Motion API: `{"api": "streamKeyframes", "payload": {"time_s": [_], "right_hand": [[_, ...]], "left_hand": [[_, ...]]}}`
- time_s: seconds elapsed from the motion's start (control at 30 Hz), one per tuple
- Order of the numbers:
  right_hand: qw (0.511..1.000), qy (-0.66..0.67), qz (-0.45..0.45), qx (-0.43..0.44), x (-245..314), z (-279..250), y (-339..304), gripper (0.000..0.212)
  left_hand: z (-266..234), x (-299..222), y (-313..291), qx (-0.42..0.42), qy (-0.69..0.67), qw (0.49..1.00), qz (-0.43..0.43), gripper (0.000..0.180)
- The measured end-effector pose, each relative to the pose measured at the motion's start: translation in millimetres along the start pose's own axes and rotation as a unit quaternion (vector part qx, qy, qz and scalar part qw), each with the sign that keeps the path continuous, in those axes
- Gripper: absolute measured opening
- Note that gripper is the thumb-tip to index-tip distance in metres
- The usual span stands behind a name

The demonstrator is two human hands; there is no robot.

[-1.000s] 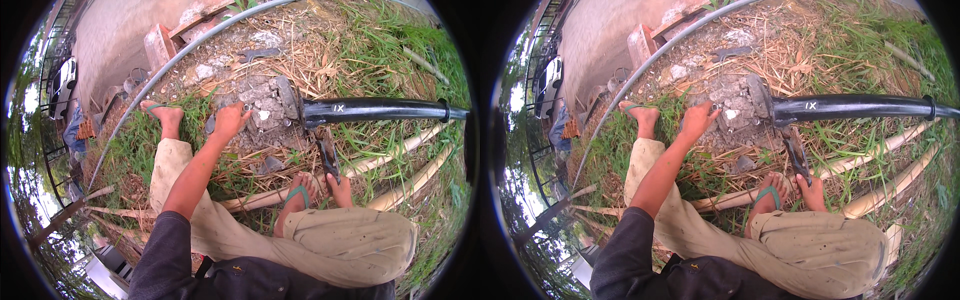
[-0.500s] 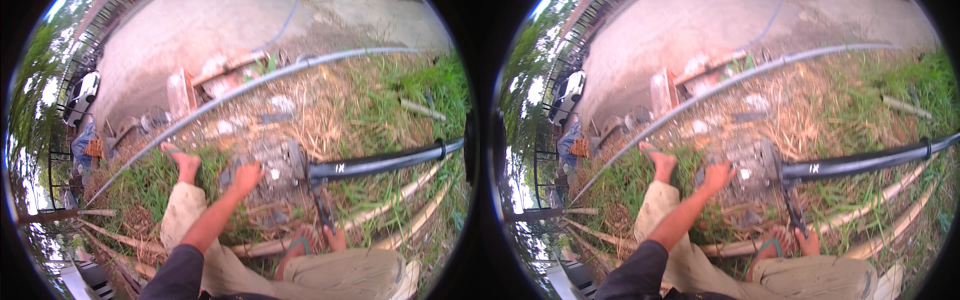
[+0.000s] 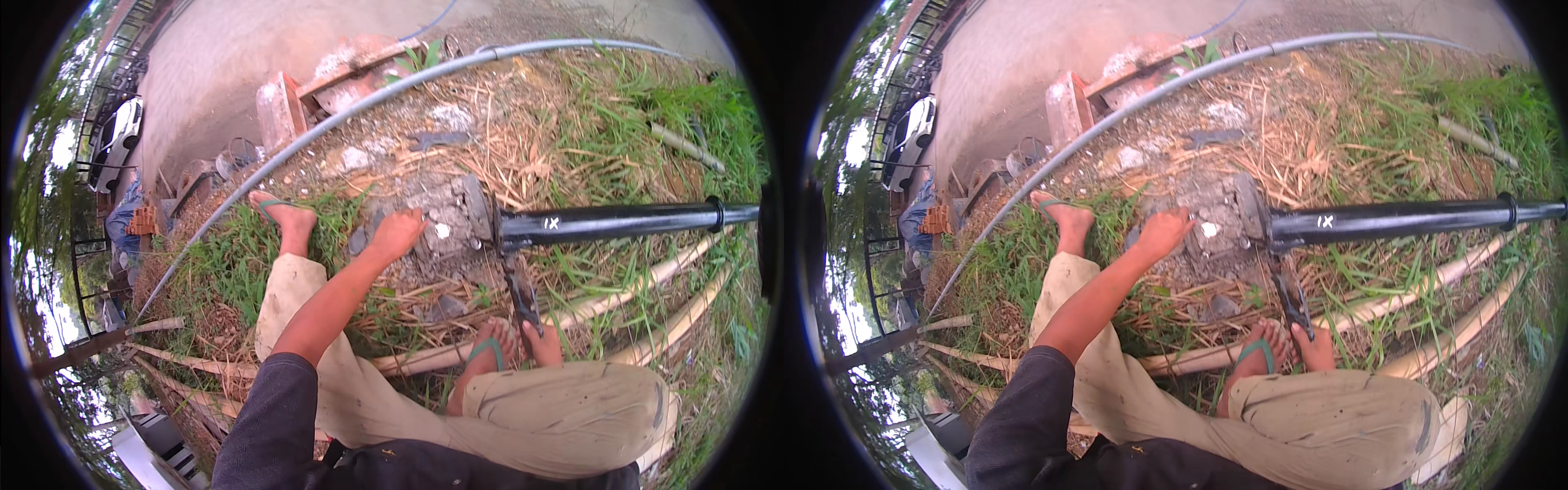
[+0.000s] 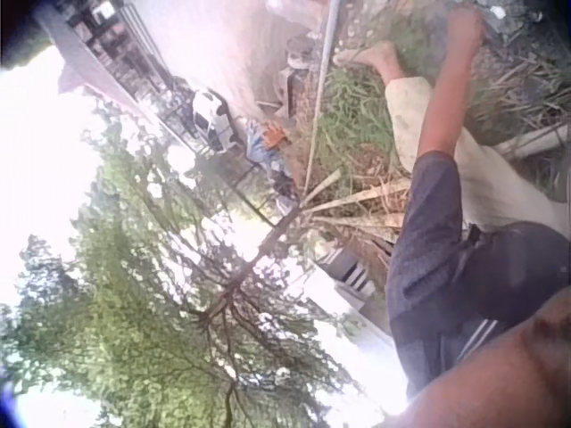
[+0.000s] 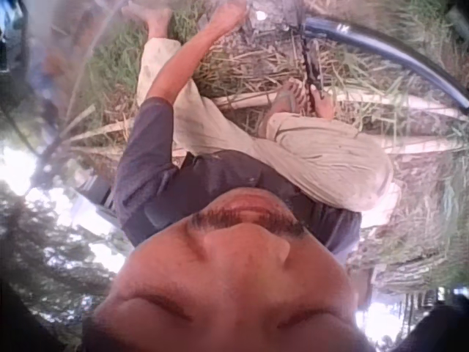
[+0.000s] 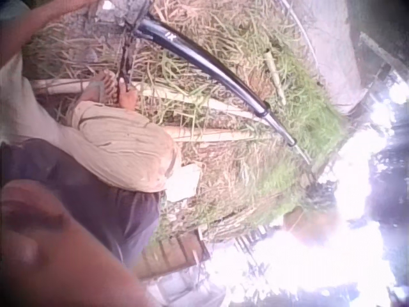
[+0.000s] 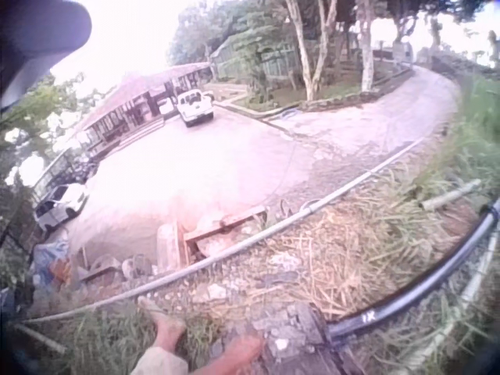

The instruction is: The person disassembles a black metal assembly on the ground by using a wrench and a screwdriver to remove nuts and internal parts.

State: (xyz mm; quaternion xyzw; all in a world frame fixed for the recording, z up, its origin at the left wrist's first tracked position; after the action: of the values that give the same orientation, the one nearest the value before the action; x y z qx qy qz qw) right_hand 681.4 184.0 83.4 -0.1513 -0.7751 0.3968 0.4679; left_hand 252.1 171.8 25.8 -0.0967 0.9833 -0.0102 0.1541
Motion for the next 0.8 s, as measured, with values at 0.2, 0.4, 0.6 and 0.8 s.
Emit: {"api": "streamKeyframes", "payload": {"time_s": [0.2, 0.4, 0.6, 0.8], "right_hand": [[1.0, -0.018, 0.009, 0.003, -5, 0, -1, 0.039], [1.0, 0.002, 0.01, 0.024, -7, 1, -1, 0.038], [0.998, -0.052, -0.021, 0.009, 26, -2, -3, 0.036], [0.916, -0.346, -0.187, 0.082, 162, -15, 15, 0.035]], "left_hand": [[2, -21, -2, -0.062, -0.016, 0.982, -0.179, 0.038], [-17, -7, 9, 0.035, 0.059, 0.997, -0.018, 0.036], [-14, -17, 11, 0.015, 0.013, 0.988, -0.151, 0.044], [-21, 10, 7, 0.069, -0.083, 0.972, -0.207, 0.05]]}}
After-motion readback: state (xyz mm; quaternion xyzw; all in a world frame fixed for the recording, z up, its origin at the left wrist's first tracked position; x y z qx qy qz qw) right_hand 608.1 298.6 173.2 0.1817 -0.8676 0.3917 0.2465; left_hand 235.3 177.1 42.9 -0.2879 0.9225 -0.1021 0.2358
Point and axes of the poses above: each hand's wrist, its own y-axis towards the middle knuckle, its own z-axis out of the palm, x = y × z, the point moved 3 cm from there along y, towards the middle knuckle, and after that the axes turned 9 degrees about -x, right-handed, at the moved point
